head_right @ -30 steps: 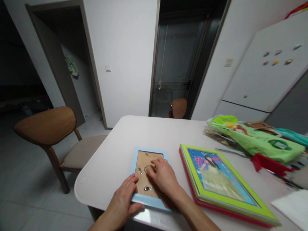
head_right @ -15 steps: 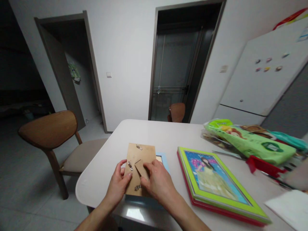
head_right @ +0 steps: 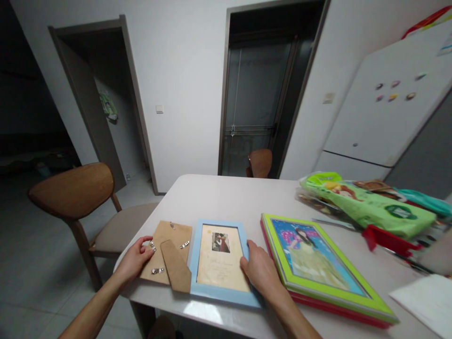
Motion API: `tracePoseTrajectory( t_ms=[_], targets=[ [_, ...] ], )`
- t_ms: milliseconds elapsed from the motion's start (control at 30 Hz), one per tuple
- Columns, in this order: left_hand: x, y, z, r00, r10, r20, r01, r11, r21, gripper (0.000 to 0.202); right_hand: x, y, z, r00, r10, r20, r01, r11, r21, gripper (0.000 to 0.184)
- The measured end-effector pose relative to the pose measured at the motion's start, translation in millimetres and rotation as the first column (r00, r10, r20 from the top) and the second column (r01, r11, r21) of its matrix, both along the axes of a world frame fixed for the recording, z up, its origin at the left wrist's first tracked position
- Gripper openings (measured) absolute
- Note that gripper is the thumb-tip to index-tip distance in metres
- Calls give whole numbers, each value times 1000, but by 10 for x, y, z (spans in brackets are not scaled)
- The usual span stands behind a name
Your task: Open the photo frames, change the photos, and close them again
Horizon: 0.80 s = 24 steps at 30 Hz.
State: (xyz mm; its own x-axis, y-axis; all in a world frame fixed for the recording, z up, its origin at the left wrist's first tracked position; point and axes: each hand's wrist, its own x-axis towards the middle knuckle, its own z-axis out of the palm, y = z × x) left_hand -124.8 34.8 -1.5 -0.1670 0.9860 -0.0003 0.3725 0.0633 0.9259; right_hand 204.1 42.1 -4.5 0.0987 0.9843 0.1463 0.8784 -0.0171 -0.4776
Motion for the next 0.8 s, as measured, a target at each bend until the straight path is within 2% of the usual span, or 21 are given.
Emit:
tracePoseTrajectory(
  t_ms=[100, 167, 200, 267, 333, 367, 433, 500, 567, 633, 700, 733, 800],
  targets=[
    [-8, 24, 74, 986, 33, -161, -23, 998, 60, 30, 19, 39, 58, 994, -41, -102, 38, 999, -34, 54],
    [103, 17, 132, 972, 39, -231, -13, 993, 116, 36, 25, 29, 132, 981, -47, -186, 35, 997, -69, 54],
    [208, 3, 161, 967, 29, -253, 7, 990, 141, 38, 17, 9, 183, 960, -41, -278, 15, 995, -96, 55],
    [521, -55, 223, 961, -21, -277, 73, 981, 178, 39, -30, -57, 318, 839, -30, -544, -60, 987, -148, 59],
    [932, -152, 299, 955, -90, -282, 154, 965, 211, 42, -109, -137, 473, 630, -41, -776, -133, 978, -159, 66],
    [1146, -210, 344, 948, -145, -283, 214, 949, 230, 46, -153, -172, 546, 548, -45, -835, -145, 978, -148, 70],
    [1519, -322, 448, 910, -295, -291, 379, 876, 299, 64, -222, -219, 654, 505, -29, -863, -132, 985, -110, 73],
    [1732, -395, 556, 871, -343, -351, 467, 799, 379, 62, -243, -223, 688, 524, -11, -852, -117, 990, -85, 75],
    [1735, -403, 642, 880, -292, -375, 450, 767, 458, 48, -203, -185, 643, 582, -6, -813, -108, 990, -85, 74],
    [1556, -351, 678, 923, -165, -346, 333, 792, 512, 41, -125, -124, 537, 727, -9, -687, -71, 993, -89, 68],
    [1278, -271, 645, 951, -8, -308, 172, 842, 510, 39, -44, -63, 397, 898, -19, -439, -10, 998, -63, 60],
    [1133, -235, 601, 953, 57, -298, 100, 870, 484, 36, -14, -38, 324, 954, -22, -300, 11, 999, -40, 57],
    [880, -189, 468, 941, 108, -322, 31, 917, 399, 33, 19, -4, 184, 996, -15, -87, 15, 1000, 3, 53]
  ],
)
